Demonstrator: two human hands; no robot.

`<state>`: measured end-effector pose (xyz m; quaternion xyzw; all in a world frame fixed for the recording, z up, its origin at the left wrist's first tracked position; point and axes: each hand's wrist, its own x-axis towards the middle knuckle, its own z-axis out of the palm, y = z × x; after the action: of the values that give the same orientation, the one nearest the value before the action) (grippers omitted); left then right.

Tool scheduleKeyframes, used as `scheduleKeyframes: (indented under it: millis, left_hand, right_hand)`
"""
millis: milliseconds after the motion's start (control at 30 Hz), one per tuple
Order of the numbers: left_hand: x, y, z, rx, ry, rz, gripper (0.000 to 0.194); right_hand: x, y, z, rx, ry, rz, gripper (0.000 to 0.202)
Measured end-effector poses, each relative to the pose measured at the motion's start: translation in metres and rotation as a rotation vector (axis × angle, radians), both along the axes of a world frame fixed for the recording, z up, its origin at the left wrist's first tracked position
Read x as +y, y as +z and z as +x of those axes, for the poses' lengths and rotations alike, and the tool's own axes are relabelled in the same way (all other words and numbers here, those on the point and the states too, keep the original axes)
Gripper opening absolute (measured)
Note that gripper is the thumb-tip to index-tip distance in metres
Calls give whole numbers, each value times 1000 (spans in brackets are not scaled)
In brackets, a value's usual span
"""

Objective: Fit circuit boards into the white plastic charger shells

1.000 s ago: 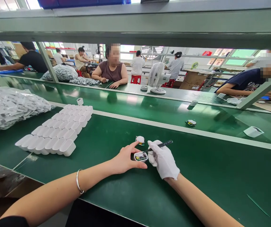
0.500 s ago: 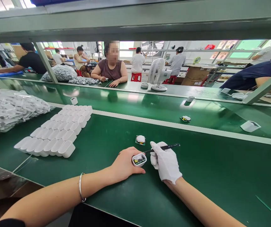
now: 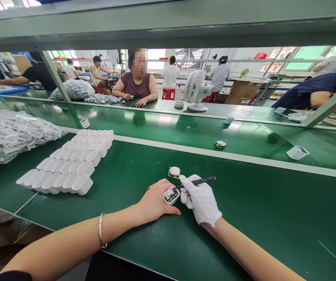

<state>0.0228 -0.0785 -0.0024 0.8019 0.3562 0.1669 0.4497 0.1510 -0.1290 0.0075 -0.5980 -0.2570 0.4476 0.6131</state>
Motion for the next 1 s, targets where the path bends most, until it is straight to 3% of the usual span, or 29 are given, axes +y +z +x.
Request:
scheduleKeyframes:
  millis: [167,267,433,533,1000]
  left_hand:
    - [0,-1,-1,8,-35,36,40]
    - [0,-1,-1,26,-39,49,39]
    - [0,0,0,46,-38,56,39]
    - [-1,1,1,48,-31,44,39]
    - [-1,2,0,32,-38,40,38]
  right_hand:
    - [1,4,3,-34,203,-93,40]
    - [3,5,6,-59,242,-113,39]
    - [1,8,7,-35,129,-24,43]
    - [0,10,5,-22,131,3,45]
    - [4,7,9,69,49,-33,47]
